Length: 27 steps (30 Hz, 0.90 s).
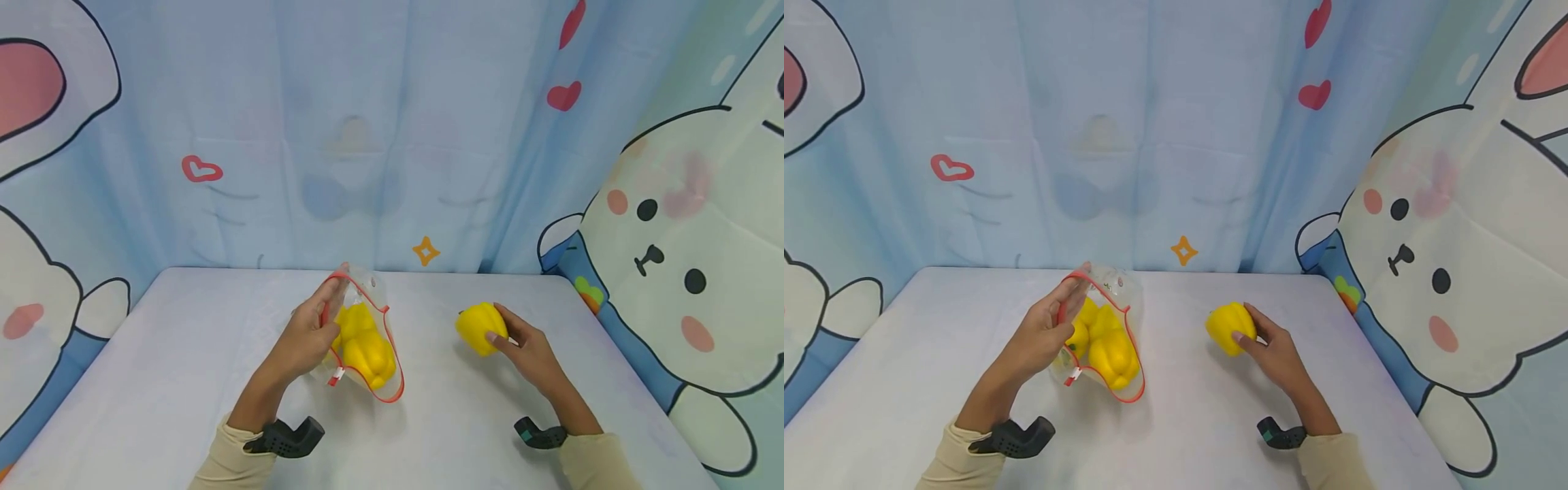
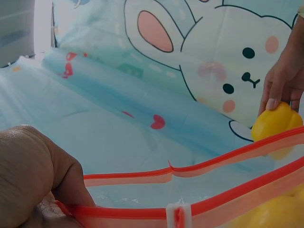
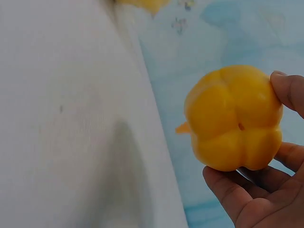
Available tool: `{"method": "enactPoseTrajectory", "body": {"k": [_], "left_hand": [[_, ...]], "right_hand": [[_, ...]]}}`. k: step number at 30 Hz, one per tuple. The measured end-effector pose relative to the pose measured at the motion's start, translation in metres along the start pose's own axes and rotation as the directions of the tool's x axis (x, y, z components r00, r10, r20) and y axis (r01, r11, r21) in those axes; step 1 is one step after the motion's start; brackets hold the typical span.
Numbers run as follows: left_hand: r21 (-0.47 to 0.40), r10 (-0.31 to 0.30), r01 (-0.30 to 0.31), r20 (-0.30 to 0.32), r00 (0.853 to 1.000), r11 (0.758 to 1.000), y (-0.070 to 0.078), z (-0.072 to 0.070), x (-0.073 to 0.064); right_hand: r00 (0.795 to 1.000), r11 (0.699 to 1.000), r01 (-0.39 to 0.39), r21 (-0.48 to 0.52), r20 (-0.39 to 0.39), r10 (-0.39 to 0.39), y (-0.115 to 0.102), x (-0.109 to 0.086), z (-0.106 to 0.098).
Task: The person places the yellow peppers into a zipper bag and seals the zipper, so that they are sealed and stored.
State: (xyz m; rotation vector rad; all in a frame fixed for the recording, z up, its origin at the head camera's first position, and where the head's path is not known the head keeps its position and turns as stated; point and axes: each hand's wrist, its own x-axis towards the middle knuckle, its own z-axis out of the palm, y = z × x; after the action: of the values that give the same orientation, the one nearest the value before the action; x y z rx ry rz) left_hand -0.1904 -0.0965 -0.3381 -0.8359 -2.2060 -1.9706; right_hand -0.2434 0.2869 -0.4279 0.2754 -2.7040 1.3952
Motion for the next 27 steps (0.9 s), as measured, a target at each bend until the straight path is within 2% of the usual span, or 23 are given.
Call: {"method": "enactPoseTrajectory", "body": {"k": [6,12,15,21,24,27], "left_hand": [[0.011,-0.005,0.005,-0.006,1.000,1.000,0.000,0.000,0.000],[0.018,-0.020,0.020,-0.002,1.000,1.000,0.001,0.001,0.000],[0.016,-0.019,0.019,0.006,1.000,1.000,0.001,0.001,0.000],[-0.004,-0.004,0.004,0.015,1.000,1.000,0.000,0.001,0.000],[-0.004,-0.001,0.001,0.014,1.000,1.000,-0.001,0.002,0.001],[-0.009,0.000,0.000,0.015,1.000,1.000,-0.001,0.002,0.001]], "right_hand": [[0.997,0.994,0.076,0.074,0.025,-0.078,-0.027,-0.004,0.010],[0.985,0.975,0.162,0.152,0.040,-0.170,-0.048,-0.010,0.015],[0.972,0.958,0.219,0.185,0.047,-0.231,-0.059,-0.015,0.018],[0.932,0.915,0.333,0.227,0.065,-0.356,-0.087,-0.028,0.023],[0.921,0.901,0.357,0.248,0.071,-0.384,-0.100,-0.033,0.025],[0.906,0.871,0.362,0.333,0.097,-0.413,-0.110,-0.038,0.028]]}}
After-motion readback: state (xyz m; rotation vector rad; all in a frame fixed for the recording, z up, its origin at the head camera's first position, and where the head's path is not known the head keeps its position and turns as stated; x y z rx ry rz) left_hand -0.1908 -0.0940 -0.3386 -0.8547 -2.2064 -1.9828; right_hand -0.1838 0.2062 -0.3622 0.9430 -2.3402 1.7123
